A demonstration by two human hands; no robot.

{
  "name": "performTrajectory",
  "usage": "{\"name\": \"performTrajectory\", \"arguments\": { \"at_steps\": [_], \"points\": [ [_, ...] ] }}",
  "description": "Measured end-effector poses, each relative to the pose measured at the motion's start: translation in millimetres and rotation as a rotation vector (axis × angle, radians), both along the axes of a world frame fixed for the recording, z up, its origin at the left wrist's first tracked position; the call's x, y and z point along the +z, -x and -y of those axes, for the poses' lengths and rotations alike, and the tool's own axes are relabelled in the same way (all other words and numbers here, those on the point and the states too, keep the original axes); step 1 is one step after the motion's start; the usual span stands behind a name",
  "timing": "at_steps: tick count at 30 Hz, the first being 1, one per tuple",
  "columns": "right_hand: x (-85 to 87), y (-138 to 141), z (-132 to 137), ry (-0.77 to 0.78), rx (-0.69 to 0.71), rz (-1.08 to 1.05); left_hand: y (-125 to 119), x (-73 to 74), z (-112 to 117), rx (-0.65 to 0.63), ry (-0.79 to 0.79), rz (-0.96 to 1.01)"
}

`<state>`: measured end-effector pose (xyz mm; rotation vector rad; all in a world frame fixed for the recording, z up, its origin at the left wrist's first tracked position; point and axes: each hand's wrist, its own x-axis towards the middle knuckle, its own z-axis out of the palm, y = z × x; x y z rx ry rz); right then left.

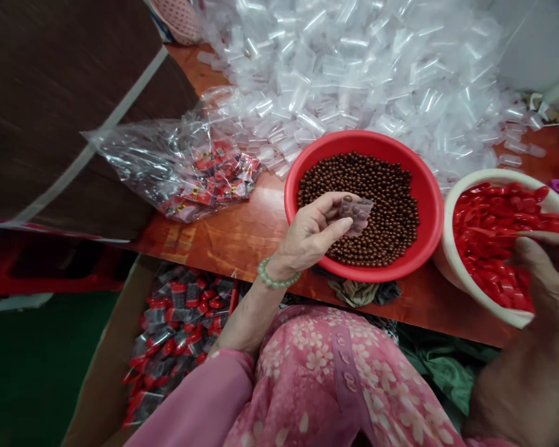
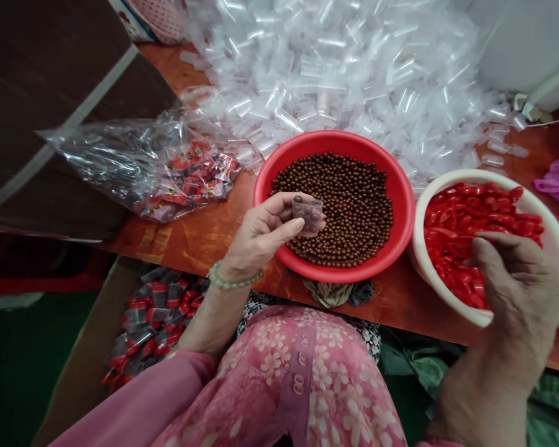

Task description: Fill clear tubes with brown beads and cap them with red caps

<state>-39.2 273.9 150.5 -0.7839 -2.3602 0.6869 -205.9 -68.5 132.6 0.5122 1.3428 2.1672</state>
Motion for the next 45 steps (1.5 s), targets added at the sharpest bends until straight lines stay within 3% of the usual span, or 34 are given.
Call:
{"name": "performTrajectory", "arguments": {
  "at_steps": [1,4,8,13,19,25,27,32,40,45],
  "points": [
    [5.2,8.2,19.6,0.115,0.049,-0.087,-1.0,1.0,-0.5,0.011,0.01,-0.028],
    [14.9,35.4,71.5,0.379,0.254,-0.016,-2.4,0.4,-1.7,0.034,0.023,-0.071],
    [12.4,61.1,103.4,0.643,0.417,-0.094,0.3,-7.5,-1.2,0.037,0.05,-0.044],
    [10.9,77.2,117.6,0.679,0.516,-0.165,3.4,-17.8,-0.2,0.03,0.042,-0.033],
    [11.5,92.7,136.1,0.63,0.52,-0.18,-3.6,-19.3,-5.8,0.071,0.04,-0.042],
    [-4.5,104.0,147.5,0.668,0.53,-0.166,-4.8,-19.9,-10.1,0.111,0.068,-0.032],
    [-10.9,104.9,151.4,0.574,0.493,-0.176,-3.8,-19.3,-9.5,0.117,0.111,-0.043],
    [-15.1,99.0,157.4,-0.004,0.452,-0.185,-1.2,-19.3,-9.8,0.197,0.246,-0.152],
    [-17.9,92.3,157.9,-0.483,0.878,-0.16,0.0,-23.5,-12.1,0.214,0.286,-0.19],
    [-24.0,88.2,145.9,-0.525,1.037,-0.009,1.1,-26.9,-10.7,0.173,0.27,-0.159]
  ]
}}
